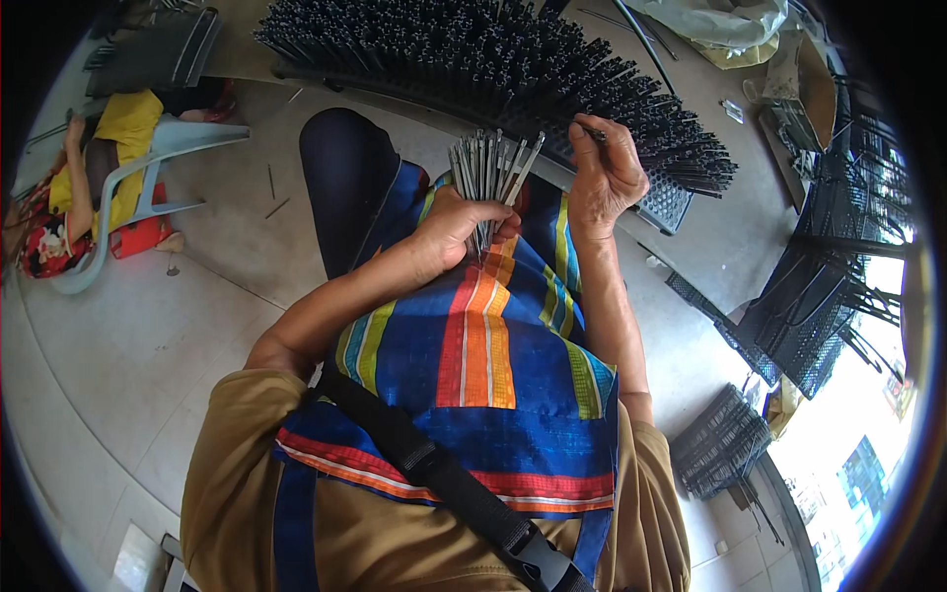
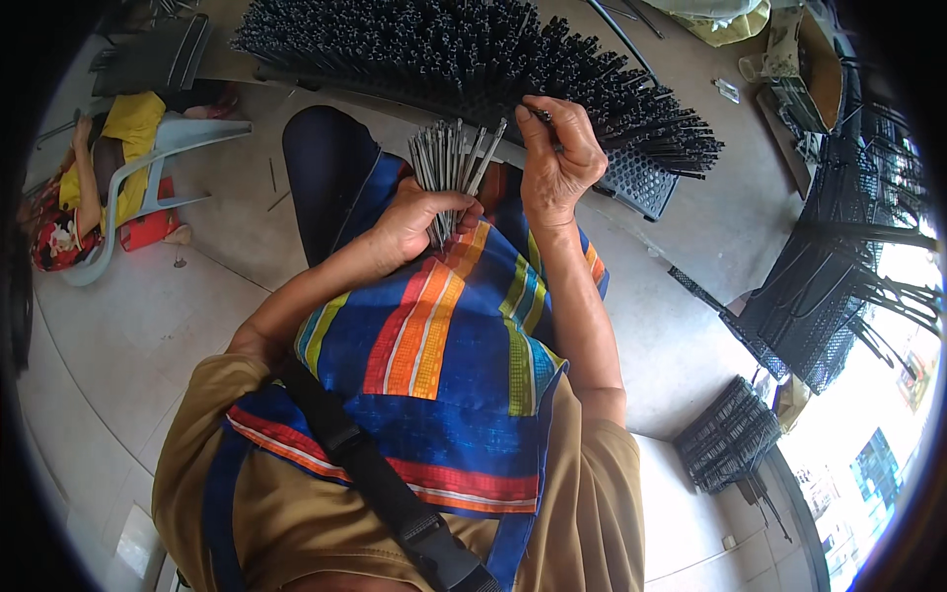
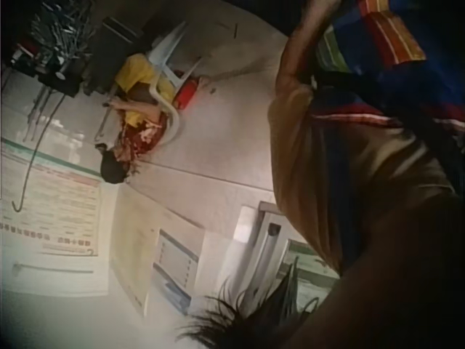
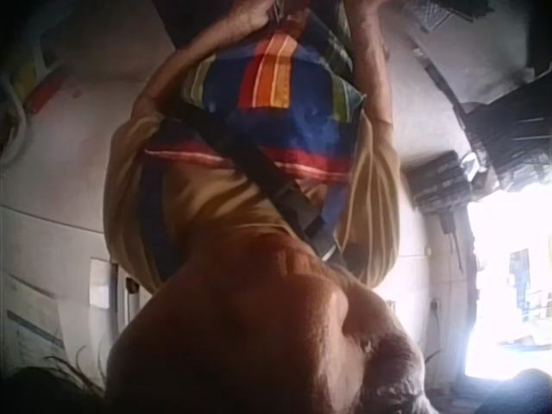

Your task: Manually inserting metal wire bristles into an industrial brush assembly.

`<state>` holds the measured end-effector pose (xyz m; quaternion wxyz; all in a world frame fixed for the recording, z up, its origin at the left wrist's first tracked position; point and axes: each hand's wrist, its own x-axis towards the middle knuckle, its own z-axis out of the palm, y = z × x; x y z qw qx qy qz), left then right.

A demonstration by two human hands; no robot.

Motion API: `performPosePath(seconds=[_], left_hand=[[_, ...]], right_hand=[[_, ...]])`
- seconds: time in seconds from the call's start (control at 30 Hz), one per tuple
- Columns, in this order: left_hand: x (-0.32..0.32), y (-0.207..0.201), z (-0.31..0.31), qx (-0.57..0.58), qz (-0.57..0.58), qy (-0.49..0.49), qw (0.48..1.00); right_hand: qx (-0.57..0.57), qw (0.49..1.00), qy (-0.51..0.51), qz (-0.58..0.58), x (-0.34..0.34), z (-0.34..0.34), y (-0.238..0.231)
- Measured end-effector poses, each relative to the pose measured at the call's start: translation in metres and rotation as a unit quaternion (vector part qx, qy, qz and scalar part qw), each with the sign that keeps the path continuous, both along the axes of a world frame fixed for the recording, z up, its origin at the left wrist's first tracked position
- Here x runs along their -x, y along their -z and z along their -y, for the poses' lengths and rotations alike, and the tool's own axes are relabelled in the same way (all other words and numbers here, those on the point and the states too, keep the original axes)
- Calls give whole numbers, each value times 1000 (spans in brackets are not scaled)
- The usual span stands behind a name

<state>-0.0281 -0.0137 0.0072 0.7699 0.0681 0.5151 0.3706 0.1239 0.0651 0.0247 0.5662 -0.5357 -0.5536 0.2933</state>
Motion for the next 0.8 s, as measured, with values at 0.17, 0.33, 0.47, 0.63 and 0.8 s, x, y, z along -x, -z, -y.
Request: performPosePath(seconds=[0.17,0.33,0.47,0.63,0.8], left_hand=[[2,5,-4,29,45,-29,998],[-1,15,-8,15,46,-50,998],[1,21,-8,6,42,-45,998],[1,17,-7,9,38,-29,999],[4,18,-6,16,56,-27,998]], right_hand=[[11,1000,-1,-17,6,-5,-1],[-1,999,-9,37,14,-8,-7],[8,991,0,130,19,-12,-16],[-51,988,-6,143,19,-24,-20],[-79,960,-37,265,16,-33,-26]])
